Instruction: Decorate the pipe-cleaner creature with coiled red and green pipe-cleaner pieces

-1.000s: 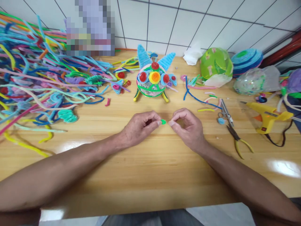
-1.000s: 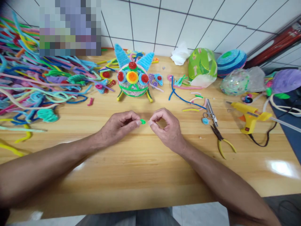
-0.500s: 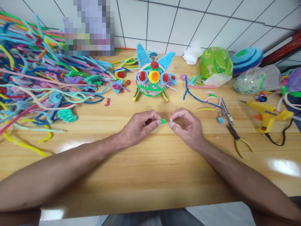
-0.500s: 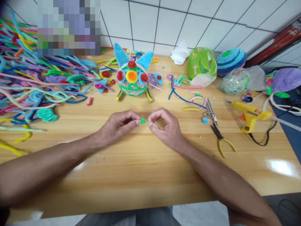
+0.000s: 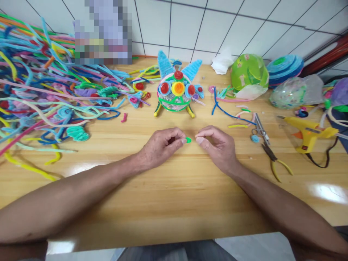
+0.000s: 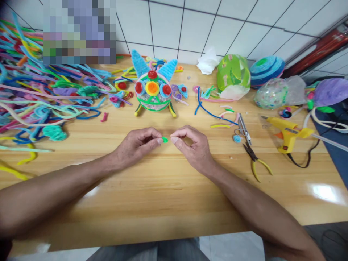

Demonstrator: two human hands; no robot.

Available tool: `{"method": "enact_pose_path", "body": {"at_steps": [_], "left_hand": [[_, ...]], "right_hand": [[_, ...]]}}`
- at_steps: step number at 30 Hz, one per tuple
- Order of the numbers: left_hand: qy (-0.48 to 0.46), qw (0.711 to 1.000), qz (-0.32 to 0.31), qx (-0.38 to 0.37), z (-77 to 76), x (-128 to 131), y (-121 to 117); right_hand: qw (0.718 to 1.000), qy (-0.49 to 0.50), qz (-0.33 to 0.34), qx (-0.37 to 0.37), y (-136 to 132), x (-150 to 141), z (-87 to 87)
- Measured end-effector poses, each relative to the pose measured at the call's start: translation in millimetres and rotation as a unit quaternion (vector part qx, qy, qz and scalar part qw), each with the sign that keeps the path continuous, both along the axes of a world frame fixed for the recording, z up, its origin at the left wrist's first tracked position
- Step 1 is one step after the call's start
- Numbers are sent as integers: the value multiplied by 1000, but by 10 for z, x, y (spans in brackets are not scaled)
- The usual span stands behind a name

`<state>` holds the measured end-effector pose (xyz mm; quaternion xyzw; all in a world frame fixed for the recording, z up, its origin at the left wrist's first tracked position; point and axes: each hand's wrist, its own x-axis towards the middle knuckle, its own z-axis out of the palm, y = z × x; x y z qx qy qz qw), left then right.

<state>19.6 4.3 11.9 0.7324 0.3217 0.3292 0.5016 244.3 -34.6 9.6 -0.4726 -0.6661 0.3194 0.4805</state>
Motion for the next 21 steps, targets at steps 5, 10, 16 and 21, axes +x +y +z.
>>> {"method": "enact_pose_path", "body": {"at_steps": [5, 10, 16, 21], "left_hand": [[1, 1000, 3, -3, -1, 2, -1], [2, 1000, 0, -4, 0, -6, -2], [9, 1000, 0, -7, 6, -3, 1], [7, 1000, 3, -8, 14, -2, -5]], "right_hand": [[1000, -12, -3, 15, 11, -3, 13], [1000, -2, -13, -15, -1, 14, 4], [999, 19, -14, -23, -7, 36, 1], [1000, 3, -22, 3, 16, 6, 5]]}}
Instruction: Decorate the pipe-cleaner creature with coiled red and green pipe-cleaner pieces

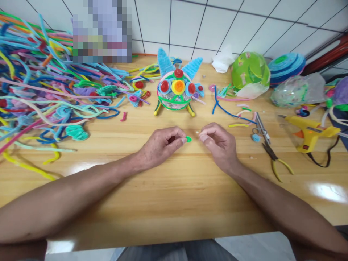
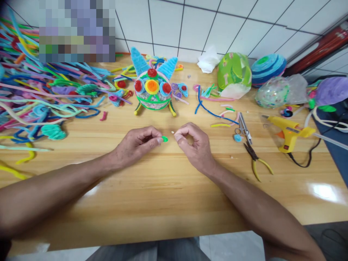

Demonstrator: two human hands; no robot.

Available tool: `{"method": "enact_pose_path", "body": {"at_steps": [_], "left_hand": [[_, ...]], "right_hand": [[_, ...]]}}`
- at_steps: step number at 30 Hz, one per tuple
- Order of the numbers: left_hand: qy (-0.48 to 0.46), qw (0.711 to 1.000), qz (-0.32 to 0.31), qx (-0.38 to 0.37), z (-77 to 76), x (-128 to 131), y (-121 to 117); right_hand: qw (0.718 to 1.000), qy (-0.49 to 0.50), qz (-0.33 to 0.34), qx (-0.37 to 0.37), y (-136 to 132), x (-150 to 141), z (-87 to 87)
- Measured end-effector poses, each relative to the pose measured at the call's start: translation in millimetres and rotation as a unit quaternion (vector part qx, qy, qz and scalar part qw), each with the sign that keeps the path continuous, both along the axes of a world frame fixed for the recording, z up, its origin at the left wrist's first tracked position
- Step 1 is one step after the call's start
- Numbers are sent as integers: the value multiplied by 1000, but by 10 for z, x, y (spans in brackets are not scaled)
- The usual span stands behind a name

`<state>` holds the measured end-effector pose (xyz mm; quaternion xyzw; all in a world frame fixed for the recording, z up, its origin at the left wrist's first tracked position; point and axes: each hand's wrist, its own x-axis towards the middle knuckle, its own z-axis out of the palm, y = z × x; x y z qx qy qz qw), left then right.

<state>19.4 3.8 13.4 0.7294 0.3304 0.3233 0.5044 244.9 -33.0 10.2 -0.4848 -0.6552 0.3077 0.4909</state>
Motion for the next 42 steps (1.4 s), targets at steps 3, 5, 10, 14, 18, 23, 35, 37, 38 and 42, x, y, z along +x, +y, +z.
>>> {"method": "enact_pose_path", "body": {"at_steps": [3, 5, 10, 14, 18, 23, 35, 37, 38, 42], "left_hand": [[3, 1000, 1, -2, 2, -2, -2], [7, 1000, 1, -4, 4, -1, -3], [-1, 1000, -1, -4, -3, 3, -2], [5, 1000, 1, 0, -16, 1, 2], [6, 1000, 1, -2, -8, 1, 0], [-2, 1000, -2, -2, 4, 0, -4], [5, 1000, -6, 1, -3, -2, -7], [7, 1000, -6, 0, -4, -2, -7], [9, 1000, -5, 0, -5, -3, -7], [12, 1000, -4, 1, -3, -5, -3]], "right_hand": [[1000, -1, -12, -27, -3, 5, -22], [999, 7, -15, -47, -9, 15, -40], [997, 29, -4, -71, -22, 28, -79], [995, 62, 6, -78, -32, 33, -115], [998, 30, 2, -60, -31, 32, -103], [999, -27, 17, -11, -8, 10, -25], [979, -161, 37, 119, -39, -49, 12], [979, -163, 36, 121, -41, -49, 7], [979, -163, 34, 118, -41, -48, 6], [978, -169, 28, 115, -38, -46, 9]]}}
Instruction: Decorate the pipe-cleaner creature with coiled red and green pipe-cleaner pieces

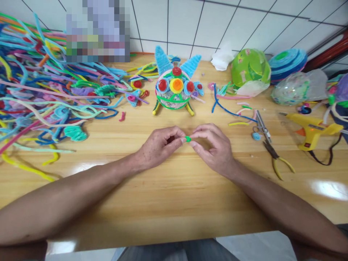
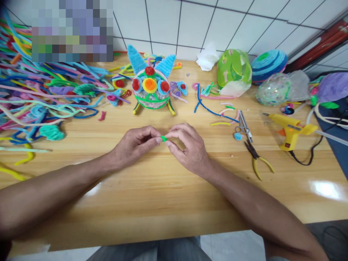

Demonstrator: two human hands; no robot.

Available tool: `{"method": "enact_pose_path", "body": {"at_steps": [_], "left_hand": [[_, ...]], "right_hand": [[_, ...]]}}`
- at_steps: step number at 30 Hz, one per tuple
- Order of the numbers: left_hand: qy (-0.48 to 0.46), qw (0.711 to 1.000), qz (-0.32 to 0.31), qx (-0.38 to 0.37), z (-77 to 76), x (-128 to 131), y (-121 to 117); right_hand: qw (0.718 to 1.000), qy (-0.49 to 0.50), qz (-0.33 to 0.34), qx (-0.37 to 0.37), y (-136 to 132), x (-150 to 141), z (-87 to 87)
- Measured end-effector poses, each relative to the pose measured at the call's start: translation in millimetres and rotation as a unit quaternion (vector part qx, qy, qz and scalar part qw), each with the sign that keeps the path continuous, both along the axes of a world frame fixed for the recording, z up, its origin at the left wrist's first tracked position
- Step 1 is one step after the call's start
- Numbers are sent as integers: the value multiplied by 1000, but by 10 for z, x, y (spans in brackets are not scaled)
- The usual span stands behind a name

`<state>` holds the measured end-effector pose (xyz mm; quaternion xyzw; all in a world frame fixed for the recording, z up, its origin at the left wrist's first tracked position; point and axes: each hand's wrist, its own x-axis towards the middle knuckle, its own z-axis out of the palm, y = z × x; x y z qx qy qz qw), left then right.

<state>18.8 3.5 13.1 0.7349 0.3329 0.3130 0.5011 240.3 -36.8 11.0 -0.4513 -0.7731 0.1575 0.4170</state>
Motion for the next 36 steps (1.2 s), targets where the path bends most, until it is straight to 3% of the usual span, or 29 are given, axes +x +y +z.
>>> {"method": "enact_pose_path", "body": {"at_steps": [23, 36], "left_hand": [[-1, 1000, 0, 16, -13, 1, -2], [0, 985, -4, 173, -55, 4, -29]], "right_hand": [[1000, 8, 0, -5, 10, -30, 16], [999, 22, 16, -33, 13, -23, 18]]}}
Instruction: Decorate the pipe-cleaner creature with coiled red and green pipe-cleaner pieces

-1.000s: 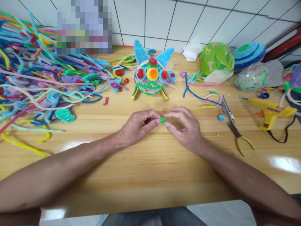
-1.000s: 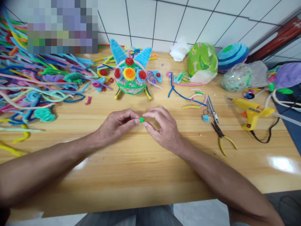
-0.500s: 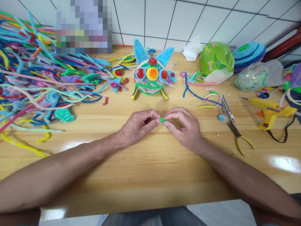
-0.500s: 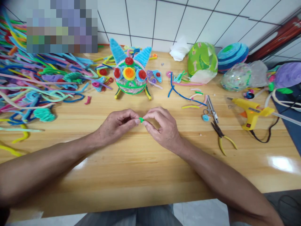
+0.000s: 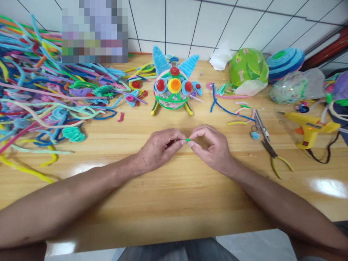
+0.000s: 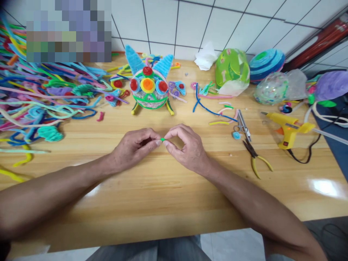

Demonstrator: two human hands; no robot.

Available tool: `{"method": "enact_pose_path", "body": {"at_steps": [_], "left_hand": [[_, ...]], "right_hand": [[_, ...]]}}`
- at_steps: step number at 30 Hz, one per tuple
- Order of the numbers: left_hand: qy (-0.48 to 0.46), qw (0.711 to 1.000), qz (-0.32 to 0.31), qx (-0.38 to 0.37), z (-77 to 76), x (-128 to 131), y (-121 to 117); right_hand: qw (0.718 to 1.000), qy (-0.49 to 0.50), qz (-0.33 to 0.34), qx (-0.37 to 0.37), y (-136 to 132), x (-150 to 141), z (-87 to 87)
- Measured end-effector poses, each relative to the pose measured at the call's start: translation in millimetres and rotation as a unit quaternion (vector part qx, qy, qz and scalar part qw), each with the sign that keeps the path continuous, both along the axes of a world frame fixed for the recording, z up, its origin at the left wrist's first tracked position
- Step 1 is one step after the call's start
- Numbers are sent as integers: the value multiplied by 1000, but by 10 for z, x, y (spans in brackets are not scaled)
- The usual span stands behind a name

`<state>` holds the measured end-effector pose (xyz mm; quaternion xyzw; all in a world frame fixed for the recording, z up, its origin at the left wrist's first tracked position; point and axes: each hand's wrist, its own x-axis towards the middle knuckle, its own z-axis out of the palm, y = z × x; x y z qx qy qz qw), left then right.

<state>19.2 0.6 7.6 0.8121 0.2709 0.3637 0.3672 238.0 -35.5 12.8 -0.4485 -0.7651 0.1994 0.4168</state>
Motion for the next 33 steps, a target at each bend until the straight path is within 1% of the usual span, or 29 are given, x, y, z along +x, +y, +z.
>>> {"method": "enact_pose_path", "body": {"at_steps": [6, 14, 23, 33], "left_hand": [[-3, 999, -2, 34, 1, -2, -6], [-6, 998, -10, 67, -12, 0, -11], [-8, 997, -8, 81, -26, -6, -14], [-6, 997, -11, 74, -13, -2, -17]], "right_hand": [[1000, 7, 5, -18, -2, 4, 5], [1000, 9, 13, -25, -9, -2, 19], [999, 6, 19, -35, -12, 1, 31], [999, 5, 20, -41, -13, -2, 28]]}}
